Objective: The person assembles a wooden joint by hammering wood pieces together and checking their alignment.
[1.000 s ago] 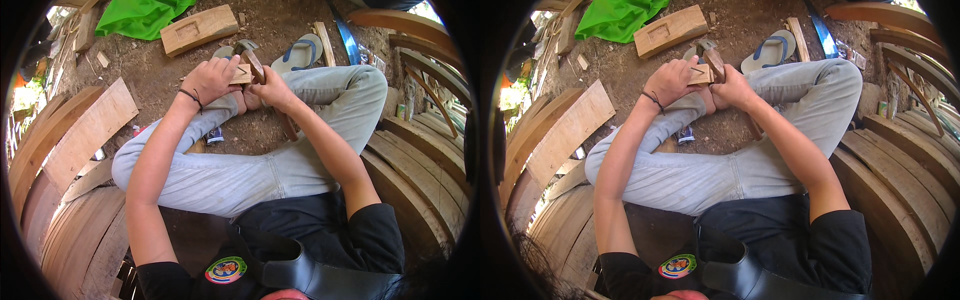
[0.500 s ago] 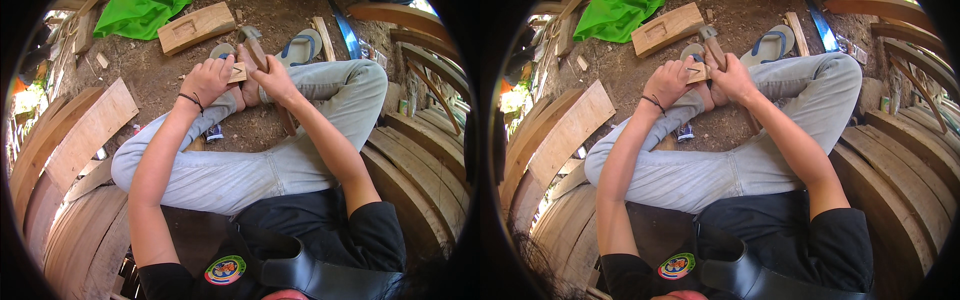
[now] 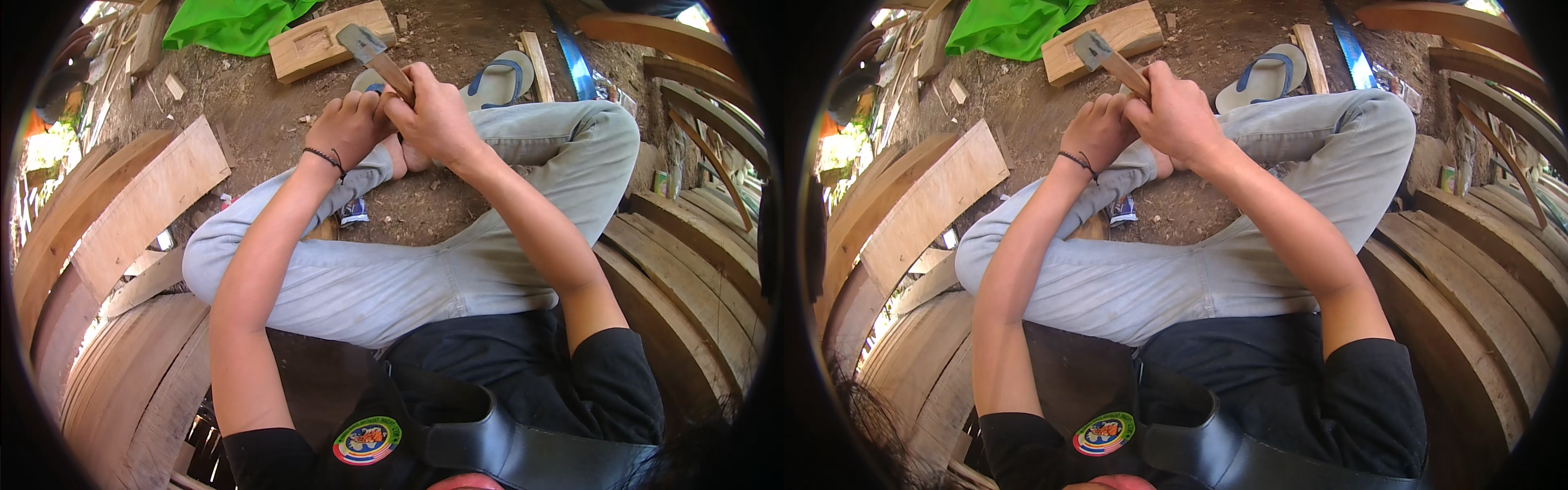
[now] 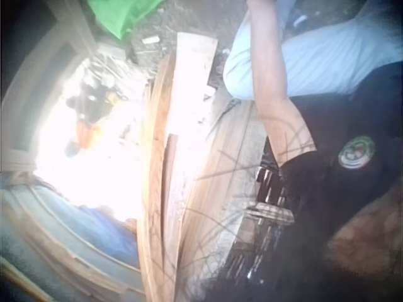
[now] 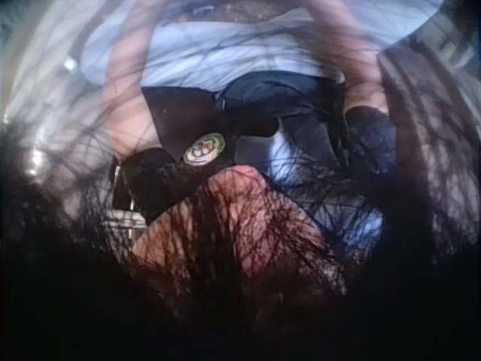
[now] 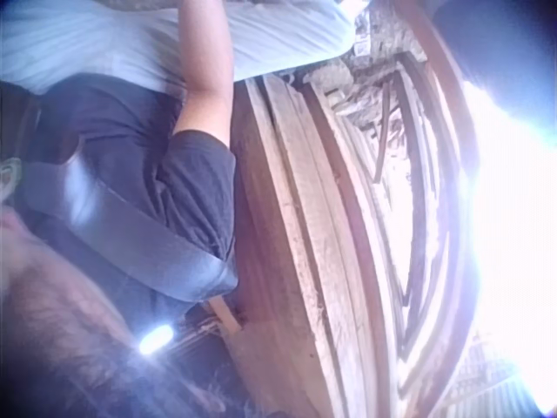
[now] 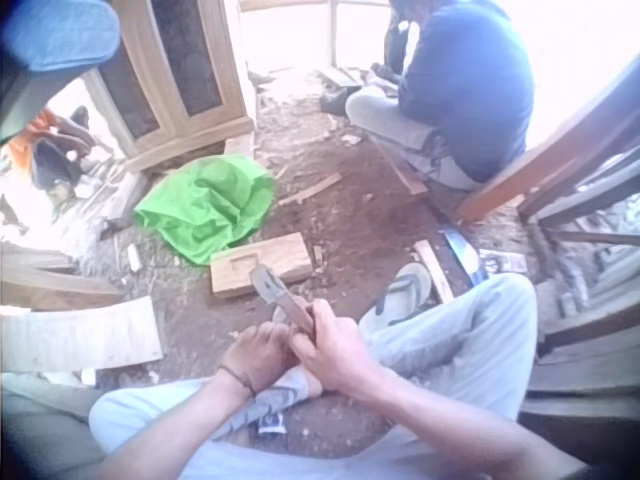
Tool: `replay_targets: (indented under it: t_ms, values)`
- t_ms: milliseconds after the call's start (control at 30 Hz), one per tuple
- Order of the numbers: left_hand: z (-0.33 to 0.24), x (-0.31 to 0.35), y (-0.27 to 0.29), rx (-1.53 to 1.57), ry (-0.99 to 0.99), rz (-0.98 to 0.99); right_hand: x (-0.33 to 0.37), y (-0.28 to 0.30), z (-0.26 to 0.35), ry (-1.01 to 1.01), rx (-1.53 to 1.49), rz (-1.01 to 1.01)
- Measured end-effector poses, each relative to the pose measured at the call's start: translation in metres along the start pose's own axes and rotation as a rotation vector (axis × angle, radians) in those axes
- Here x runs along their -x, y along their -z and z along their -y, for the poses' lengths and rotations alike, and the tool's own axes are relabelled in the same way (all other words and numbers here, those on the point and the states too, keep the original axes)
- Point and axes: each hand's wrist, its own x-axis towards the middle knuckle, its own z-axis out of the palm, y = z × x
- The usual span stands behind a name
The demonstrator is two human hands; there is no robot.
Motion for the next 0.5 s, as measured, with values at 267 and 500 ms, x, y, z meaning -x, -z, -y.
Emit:
replay_targets:
  t_ms: [267, 500]
  values:
    - [0.007, 0.000, -0.003, -0.005, -0.036, -0.099, 0.000, 0.006, 0.012, -0.031, 0.026, 0.020]
    - [0.020, 0.002, -0.004, 0.135, -0.053, 0.020, -0.003, 0.006, -0.001, -0.044, 0.007, 0.052]
